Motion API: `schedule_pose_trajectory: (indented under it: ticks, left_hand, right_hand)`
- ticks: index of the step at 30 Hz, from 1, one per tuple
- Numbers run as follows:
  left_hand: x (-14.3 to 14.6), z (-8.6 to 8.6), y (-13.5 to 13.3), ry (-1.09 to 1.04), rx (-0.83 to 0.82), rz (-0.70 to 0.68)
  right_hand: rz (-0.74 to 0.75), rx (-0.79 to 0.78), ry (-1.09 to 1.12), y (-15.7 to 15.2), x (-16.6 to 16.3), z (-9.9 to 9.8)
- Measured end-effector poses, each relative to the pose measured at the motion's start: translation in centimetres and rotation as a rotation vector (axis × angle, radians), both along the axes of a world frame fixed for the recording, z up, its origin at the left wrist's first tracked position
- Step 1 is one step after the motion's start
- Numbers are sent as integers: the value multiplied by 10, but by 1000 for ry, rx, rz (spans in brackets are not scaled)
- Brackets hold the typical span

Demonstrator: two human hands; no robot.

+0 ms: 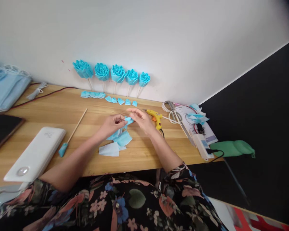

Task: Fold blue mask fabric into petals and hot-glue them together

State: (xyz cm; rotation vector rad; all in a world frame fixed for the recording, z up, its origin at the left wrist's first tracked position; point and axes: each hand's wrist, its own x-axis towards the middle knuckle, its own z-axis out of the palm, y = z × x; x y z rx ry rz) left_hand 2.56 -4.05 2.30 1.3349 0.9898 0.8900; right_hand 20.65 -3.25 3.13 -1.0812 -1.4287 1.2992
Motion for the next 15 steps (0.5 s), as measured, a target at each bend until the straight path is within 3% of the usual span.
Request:
schedule_pose_trajectory:
  ticks: [3, 6, 10, 15]
  left_hand:
    - [-1, 2, -1, -3, 12, -62]
    - [-3, 6, -2, -51, 23, -98]
    - [-3, 7, -2, -122, 29, -31]
    - [-1, 3, -1, -168, 63, 43]
  right_hand:
    - [-17, -36, 70, 3, -2, -7]
    - [27, -191, 296, 1, -1, -12]
    - [143, -370, 558, -6, 0, -14]
    - [202, -458, 688, -10, -1, -19]
